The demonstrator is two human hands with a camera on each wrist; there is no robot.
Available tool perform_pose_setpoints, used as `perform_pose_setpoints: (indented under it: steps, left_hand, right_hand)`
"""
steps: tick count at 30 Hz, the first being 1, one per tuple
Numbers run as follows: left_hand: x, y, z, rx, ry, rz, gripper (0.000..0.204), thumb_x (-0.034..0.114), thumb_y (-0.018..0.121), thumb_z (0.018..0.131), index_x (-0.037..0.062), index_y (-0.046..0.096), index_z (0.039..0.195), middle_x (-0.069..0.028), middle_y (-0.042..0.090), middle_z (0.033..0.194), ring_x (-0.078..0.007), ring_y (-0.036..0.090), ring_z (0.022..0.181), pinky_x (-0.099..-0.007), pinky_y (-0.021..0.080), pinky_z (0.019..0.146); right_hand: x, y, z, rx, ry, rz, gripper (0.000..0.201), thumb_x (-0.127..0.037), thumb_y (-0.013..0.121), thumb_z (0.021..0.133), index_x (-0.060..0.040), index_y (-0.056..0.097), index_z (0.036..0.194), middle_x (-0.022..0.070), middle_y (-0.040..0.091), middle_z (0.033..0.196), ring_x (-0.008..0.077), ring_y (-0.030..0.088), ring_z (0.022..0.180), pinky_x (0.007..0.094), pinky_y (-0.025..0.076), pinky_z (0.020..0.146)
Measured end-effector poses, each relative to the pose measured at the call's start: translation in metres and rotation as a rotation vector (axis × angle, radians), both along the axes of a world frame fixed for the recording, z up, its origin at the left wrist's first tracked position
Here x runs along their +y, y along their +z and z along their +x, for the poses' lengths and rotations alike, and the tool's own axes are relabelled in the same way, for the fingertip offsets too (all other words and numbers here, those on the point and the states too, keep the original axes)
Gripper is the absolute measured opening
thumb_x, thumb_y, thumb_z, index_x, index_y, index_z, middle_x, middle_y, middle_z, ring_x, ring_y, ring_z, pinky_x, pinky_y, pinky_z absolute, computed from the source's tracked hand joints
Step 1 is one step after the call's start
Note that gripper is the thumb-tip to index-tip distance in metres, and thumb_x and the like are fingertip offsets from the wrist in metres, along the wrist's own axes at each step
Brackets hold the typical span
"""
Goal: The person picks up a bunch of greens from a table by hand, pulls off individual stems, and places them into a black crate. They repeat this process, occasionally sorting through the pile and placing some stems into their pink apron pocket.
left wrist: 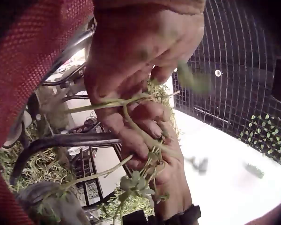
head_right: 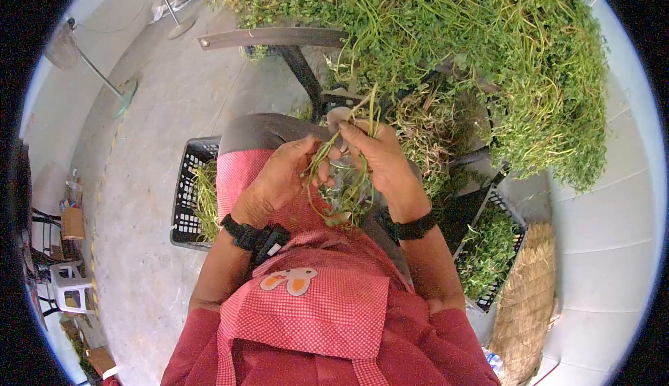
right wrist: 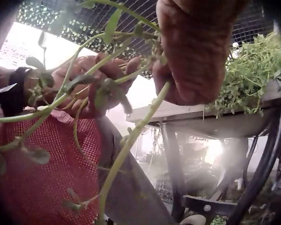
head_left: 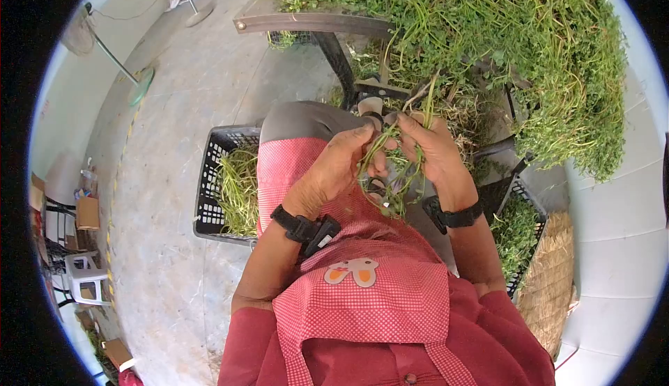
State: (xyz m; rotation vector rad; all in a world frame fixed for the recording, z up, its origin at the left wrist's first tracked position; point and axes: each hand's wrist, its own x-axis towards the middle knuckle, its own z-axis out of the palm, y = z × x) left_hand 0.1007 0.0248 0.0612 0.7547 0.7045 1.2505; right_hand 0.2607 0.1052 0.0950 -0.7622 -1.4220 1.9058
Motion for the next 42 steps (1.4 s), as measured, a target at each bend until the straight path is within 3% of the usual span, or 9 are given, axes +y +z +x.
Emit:
perform_pose_setpoints:
  steps: [4, 7, 9, 15, 18, 22, 28, 31, 42]
  left_hand:
    - [0.001, -0.003, -0.001, 0.038, -0.005, -0.011, 0.033, 0.031, 0.047, 0.093, 0.0019, 0.06, 0.1, -0.0025, 0.057, 0.067, -0.0126, 0.054, 0.06, -0.0264, 0.047, 0.057]
    - [0.001, -0.012, 0.0, 0.412, 0.077, -0.032, 0.023, 0.021, 0.051, 0.091, 0.0004, 0.06, 0.098, -0.0018, 0.056, 0.068, -0.0105, 0.052, 0.062, -0.0248, 0.045, 0.059]
    - [0.009, -0.031, 0.002, 1.028, 0.354, 0.214, 0.022, 0.016, 0.052, 0.09, -0.0047, 0.059, 0.088, -0.0037, 0.058, 0.068, -0.0161, 0.049, 0.058, -0.0311, 0.043, 0.057]
    - [0.015, -0.04, -0.003, 0.745, 0.63, 0.086, 0.021, 0.015, 0.056, 0.088, -0.0047, 0.057, 0.083, -0.0018, 0.056, 0.068, -0.0127, 0.046, 0.06, -0.0298, 0.041, 0.058]
    - [0.007, -0.023, -0.007, 0.527, 0.437, -0.197, 0.015, 0.016, 0.057, 0.089, 0.002, 0.061, 0.09, -0.0005, 0.058, 0.077, -0.0056, 0.051, 0.068, -0.0204, 0.042, 0.06]
    - [0.008, -0.018, 0.006, 0.263, 0.496, -0.04, 0.015, 0.019, 0.058, 0.09, 0.0054, 0.062, 0.09, 0.0015, 0.055, 0.072, -0.003, 0.046, 0.06, -0.0178, 0.037, 0.051]
    - [-0.002, 0.009, 0.013, 0.333, 0.394, 0.056, 0.018, 0.023, 0.059, 0.089, 0.0056, 0.062, 0.093, 0.0066, 0.046, 0.063, -0.0018, 0.038, 0.053, -0.0176, 0.027, 0.044]
    - [-0.001, 0.005, 0.012, 0.414, 0.363, 0.0, 0.022, 0.02, 0.059, 0.089, -0.0005, 0.06, 0.097, -0.0011, 0.062, 0.084, -0.0048, 0.049, 0.067, -0.0209, 0.04, 0.061]
    - [-0.001, -0.008, 0.004, 0.239, 0.256, -0.126, 0.014, 0.02, 0.061, 0.088, 0.0066, 0.063, 0.084, 0.0049, 0.055, 0.062, -0.0015, 0.037, 0.043, -0.0174, 0.024, 0.038]
  right_hand:
    - [0.0, -0.001, -0.001, -0.103, -0.064, 0.108, 0.024, -0.026, 0.064, 0.085, -0.0021, 0.064, 0.088, -0.0033, 0.046, 0.051, 0.0052, 0.037, 0.042, 0.0218, 0.025, 0.041]
    - [-0.008, -0.003, -0.004, -0.266, -0.158, 0.393, 0.023, -0.025, 0.066, 0.083, -0.0016, 0.064, 0.087, -0.0031, 0.048, 0.054, 0.004, 0.04, 0.048, 0.0212, 0.029, 0.044]
    - [-0.031, 0.001, -0.008, -0.261, -0.113, 0.551, 0.021, -0.021, 0.066, 0.081, -0.0017, 0.064, 0.089, 0.0002, 0.055, 0.06, 0.0072, 0.047, 0.053, 0.0247, 0.037, 0.05]
    - [-0.011, 0.01, -0.008, -0.44, -0.152, 0.682, 0.02, -0.016, 0.064, 0.08, -0.0029, 0.064, 0.095, 0.0061, 0.062, 0.07, 0.0096, 0.055, 0.063, 0.0273, 0.045, 0.059]
    - [0.012, -0.001, 0.003, -0.242, -0.04, 0.206, 0.02, -0.025, 0.056, 0.09, -0.0062, 0.061, 0.092, -0.0018, 0.055, 0.069, 0.0043, 0.04, 0.051, 0.02, 0.029, 0.042]
    - [0.005, -0.002, 0.007, -0.006, -0.075, -0.316, 0.028, -0.035, 0.05, 0.093, -0.0087, 0.059, 0.095, 0.0041, 0.062, 0.087, 0.0103, 0.045, 0.055, 0.0214, 0.031, 0.044]
    - [0.004, -0.026, 0.003, 0.019, 0.052, -0.344, 0.036, -0.044, 0.045, 0.092, -0.015, 0.058, 0.11, -0.0039, 0.059, 0.086, 0.0073, 0.046, 0.07, 0.0224, 0.033, 0.05]
    - [0.0, -0.022, 0.002, -0.069, 0.061, -0.287, 0.036, -0.044, 0.047, 0.092, -0.0149, 0.057, 0.11, -0.006, 0.054, 0.082, 0.0062, 0.045, 0.068, 0.0217, 0.033, 0.05]
    - [0.007, -0.019, 0.01, -0.031, -0.028, -0.016, 0.029, -0.027, 0.056, 0.09, -0.0046, 0.06, 0.109, -0.0031, 0.056, 0.079, 0.0028, 0.047, 0.06, 0.0165, 0.026, 0.042]
